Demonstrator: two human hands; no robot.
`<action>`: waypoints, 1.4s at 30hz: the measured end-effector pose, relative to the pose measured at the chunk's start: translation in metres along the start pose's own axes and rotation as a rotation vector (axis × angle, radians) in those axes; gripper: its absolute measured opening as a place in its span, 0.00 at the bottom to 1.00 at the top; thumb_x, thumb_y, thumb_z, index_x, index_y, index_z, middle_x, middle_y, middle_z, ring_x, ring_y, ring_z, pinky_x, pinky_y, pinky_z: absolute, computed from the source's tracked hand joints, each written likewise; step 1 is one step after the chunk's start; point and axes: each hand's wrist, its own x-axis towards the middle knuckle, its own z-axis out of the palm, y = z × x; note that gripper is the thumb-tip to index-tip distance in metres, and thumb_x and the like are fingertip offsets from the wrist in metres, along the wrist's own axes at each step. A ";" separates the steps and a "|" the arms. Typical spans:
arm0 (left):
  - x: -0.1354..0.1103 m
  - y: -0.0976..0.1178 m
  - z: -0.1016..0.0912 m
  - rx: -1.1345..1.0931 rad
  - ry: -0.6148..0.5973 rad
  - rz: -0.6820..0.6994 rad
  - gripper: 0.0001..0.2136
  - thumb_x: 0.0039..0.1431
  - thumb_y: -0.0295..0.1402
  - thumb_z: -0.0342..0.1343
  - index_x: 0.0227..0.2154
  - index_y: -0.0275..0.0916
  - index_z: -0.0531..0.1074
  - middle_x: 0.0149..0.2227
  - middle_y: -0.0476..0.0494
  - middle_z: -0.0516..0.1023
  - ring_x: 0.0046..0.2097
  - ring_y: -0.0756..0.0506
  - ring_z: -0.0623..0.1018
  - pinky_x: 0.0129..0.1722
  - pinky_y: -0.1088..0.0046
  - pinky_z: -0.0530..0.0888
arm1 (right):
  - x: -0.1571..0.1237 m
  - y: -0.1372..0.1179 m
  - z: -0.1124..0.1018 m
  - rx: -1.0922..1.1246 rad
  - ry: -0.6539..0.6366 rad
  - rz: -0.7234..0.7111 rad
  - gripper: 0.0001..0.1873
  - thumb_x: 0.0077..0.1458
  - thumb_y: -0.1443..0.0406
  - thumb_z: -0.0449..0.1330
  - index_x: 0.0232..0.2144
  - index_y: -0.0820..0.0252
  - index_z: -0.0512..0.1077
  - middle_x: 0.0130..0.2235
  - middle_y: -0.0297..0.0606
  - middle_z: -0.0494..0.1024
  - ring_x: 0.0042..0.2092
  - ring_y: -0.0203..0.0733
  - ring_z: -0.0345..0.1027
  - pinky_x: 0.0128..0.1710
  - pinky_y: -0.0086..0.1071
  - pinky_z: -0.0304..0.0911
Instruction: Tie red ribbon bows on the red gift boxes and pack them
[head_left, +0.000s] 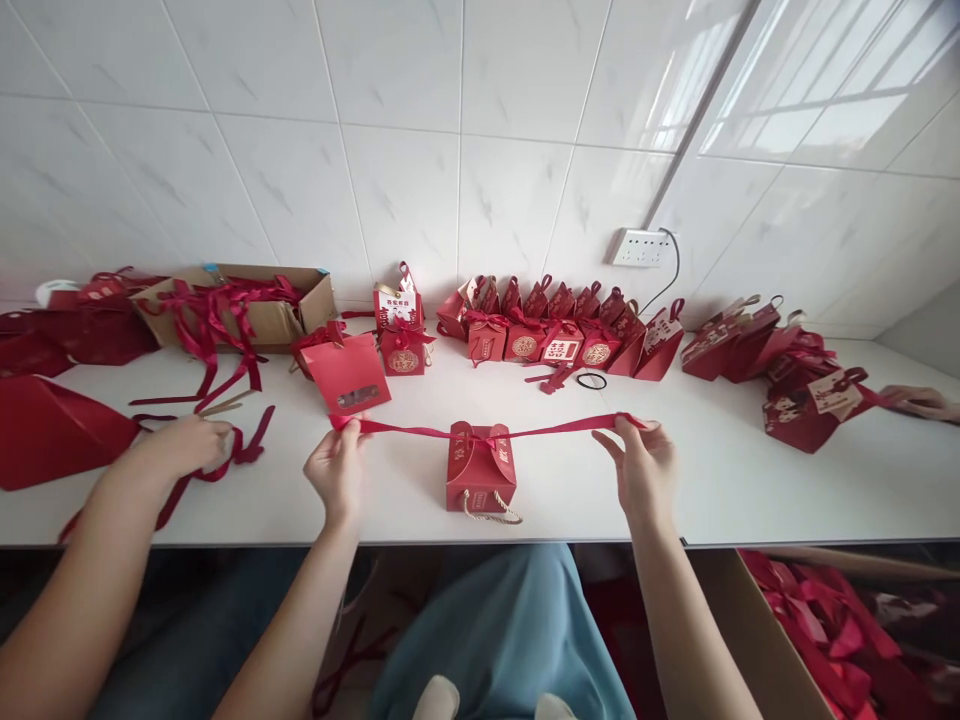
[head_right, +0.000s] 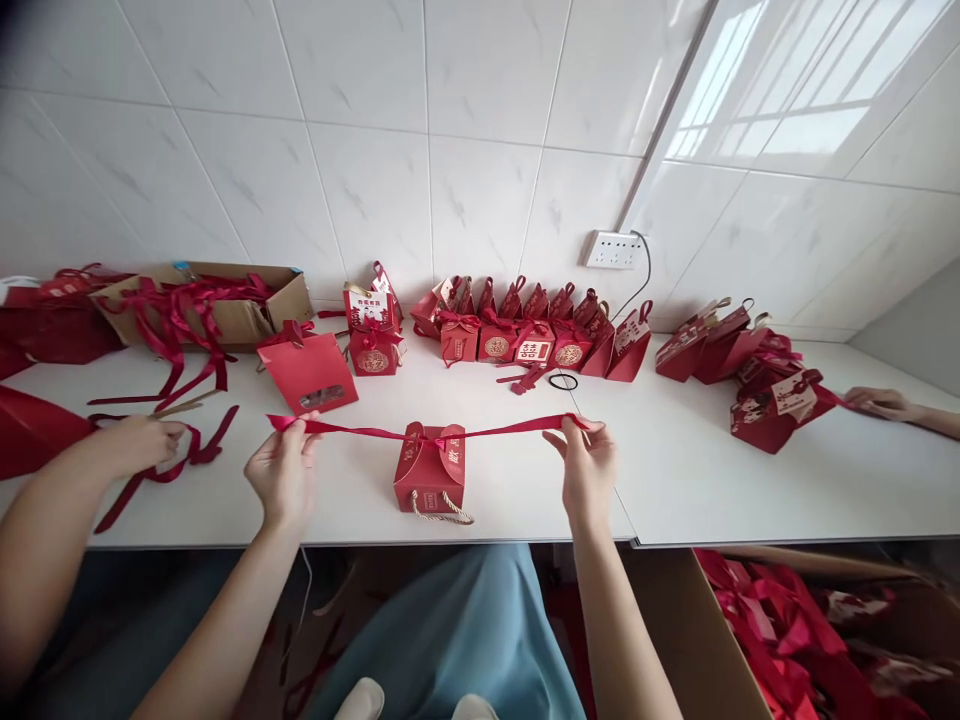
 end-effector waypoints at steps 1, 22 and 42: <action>0.004 -0.004 -0.011 0.051 -0.003 0.001 0.08 0.43 0.35 0.62 0.24 0.34 0.76 0.30 0.42 0.79 0.34 0.46 0.78 0.34 0.72 0.74 | 0.002 0.005 -0.010 -0.047 0.003 0.025 0.12 0.37 0.65 0.67 0.22 0.60 0.66 0.26 0.28 0.72 0.31 0.32 0.69 0.32 0.30 0.72; 0.000 -0.002 0.008 0.668 -1.217 -0.260 0.18 0.55 0.49 0.48 0.22 0.39 0.64 0.24 0.50 0.68 0.31 0.47 0.71 0.34 0.71 0.68 | -0.018 0.035 0.028 -0.703 -0.923 0.082 0.22 0.51 0.47 0.55 0.22 0.60 0.68 0.24 0.32 0.69 0.28 0.36 0.62 0.31 0.31 0.60; 0.006 -0.019 0.000 0.497 -1.198 -0.387 0.16 0.50 0.43 0.55 0.20 0.39 0.57 0.18 0.56 0.57 0.22 0.53 0.58 0.23 0.75 0.56 | -0.017 0.036 0.017 -0.501 -0.852 0.411 0.19 0.41 0.52 0.65 0.21 0.61 0.66 0.17 0.24 0.57 0.18 0.27 0.46 0.15 0.23 0.41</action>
